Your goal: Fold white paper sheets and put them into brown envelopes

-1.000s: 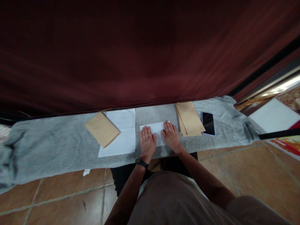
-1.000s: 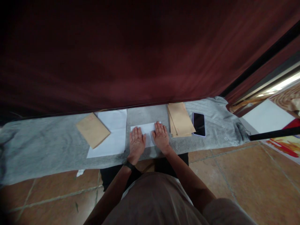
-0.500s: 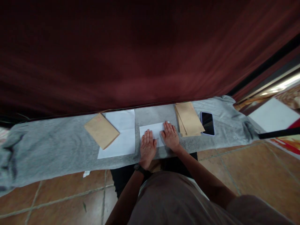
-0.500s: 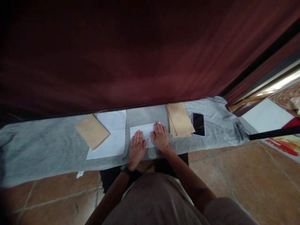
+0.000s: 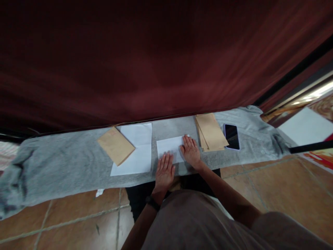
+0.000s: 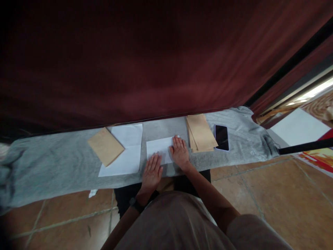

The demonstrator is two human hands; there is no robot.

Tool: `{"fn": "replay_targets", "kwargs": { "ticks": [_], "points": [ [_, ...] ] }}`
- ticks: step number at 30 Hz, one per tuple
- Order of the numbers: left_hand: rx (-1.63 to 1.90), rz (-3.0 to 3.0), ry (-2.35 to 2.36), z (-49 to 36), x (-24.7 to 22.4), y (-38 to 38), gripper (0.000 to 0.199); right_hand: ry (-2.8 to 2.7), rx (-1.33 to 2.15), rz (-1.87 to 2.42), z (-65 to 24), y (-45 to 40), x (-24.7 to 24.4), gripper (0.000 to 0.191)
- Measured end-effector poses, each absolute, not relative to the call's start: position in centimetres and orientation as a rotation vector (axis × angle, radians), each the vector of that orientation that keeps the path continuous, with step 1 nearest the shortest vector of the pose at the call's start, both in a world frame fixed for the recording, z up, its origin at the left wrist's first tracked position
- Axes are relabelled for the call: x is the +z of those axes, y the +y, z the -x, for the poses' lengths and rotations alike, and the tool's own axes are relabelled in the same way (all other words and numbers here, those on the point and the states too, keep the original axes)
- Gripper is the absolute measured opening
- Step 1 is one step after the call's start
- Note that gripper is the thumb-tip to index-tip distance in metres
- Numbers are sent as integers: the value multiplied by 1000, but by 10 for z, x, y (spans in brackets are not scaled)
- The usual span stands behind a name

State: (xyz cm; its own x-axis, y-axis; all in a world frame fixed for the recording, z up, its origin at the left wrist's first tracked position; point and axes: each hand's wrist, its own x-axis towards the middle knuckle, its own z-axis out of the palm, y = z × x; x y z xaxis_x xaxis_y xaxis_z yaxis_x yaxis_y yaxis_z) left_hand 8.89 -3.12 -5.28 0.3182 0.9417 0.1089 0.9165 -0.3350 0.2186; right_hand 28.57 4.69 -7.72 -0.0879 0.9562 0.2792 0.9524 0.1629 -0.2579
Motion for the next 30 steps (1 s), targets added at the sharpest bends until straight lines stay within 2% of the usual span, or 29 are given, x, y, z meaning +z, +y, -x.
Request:
{"fn": "replay_targets", "kwargs": {
  "ticks": [7, 12, 20, 25, 30],
  "points": [
    [269, -2497, 1654, -99, -51, -39, 54, -2112, 70, 1795, -282, 40, -61, 57],
    [235, -2513, 1644, -97, -53, -37, 54, -2338, 130, 1533, -265, -3, -57, 50],
    [349, -2452, 1728, -81, -55, -49, 57, -2349, 96, 1588, -300, -34, -65, 58],
    [556, -2182, 1880, -72, -69, -47, 59, -2353, 77, 1593, -315, -37, -66, 65],
    [753, -1659, 1882, -64, -71, -22, 56, -2340, 56, 1601, -313, -38, -67, 65]
  ]
}}
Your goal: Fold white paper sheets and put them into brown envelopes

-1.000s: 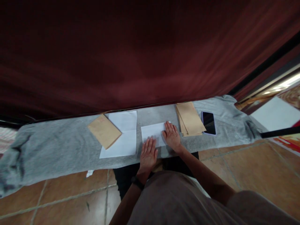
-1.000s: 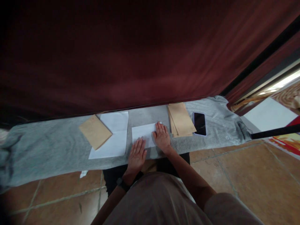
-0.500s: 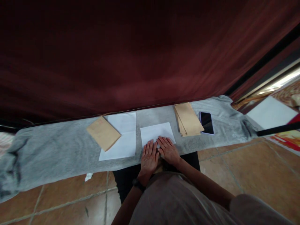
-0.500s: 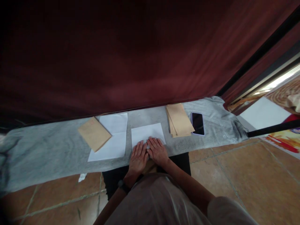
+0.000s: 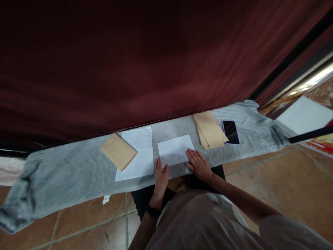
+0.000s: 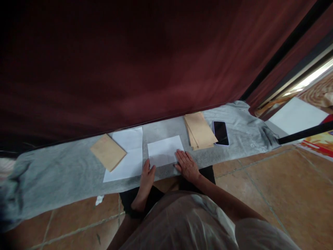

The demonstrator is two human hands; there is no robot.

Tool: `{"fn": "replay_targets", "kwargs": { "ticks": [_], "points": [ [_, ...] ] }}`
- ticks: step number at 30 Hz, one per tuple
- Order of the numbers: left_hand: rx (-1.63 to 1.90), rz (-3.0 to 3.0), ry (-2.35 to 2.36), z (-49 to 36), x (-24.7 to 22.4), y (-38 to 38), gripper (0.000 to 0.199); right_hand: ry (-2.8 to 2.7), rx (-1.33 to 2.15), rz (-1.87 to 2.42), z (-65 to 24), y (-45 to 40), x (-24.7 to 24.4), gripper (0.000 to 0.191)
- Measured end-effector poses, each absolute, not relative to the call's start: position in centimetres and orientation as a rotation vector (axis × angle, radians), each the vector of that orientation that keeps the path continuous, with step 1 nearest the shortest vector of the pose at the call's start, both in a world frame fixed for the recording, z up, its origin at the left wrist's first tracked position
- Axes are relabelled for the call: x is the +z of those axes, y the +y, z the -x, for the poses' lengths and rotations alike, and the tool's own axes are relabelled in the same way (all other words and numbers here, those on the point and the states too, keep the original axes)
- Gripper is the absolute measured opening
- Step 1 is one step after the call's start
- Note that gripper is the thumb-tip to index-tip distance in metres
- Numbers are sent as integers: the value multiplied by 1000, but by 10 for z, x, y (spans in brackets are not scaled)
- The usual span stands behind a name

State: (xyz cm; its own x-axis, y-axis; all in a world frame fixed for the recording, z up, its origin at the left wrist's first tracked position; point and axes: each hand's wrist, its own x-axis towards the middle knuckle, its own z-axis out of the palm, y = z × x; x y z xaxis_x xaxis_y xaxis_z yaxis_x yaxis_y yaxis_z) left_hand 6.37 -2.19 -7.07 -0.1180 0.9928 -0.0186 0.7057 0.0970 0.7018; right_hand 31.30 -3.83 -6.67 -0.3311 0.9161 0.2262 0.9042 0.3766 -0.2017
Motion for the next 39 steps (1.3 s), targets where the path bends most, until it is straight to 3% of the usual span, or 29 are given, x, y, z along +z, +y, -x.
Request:
{"fn": "replay_targets", "kwargs": {
  "ticks": [8, 17, 21, 24, 30, 39],
  "points": [
    [1045, -871, 1687, -65, -34, -2, 45, -2318, 47, 1629, -308, -39, -62, 59],
    [1101, -762, 1370, -94, 29, -6, 40, -2335, 296, 1587, -279, -29, -12, 65],
    [1150, -713, 1176, -103, 51, -6, 44, -2105, 550, 1616, -271, -14, 18, 46],
    [1233, -516, 1163, -100, 50, -8, 48, -1620, 788, 1573, -274, -3, 33, 37],
    [1062, -333, 1161, -106, 29, -18, 61, -582, 1242, 1125, -266, 3, 33, 40],
    [1166, -610, 1305, -104, 5, -13, 61, -313, 1518, 1186, -261, -23, -17, 39]
  ]
}}
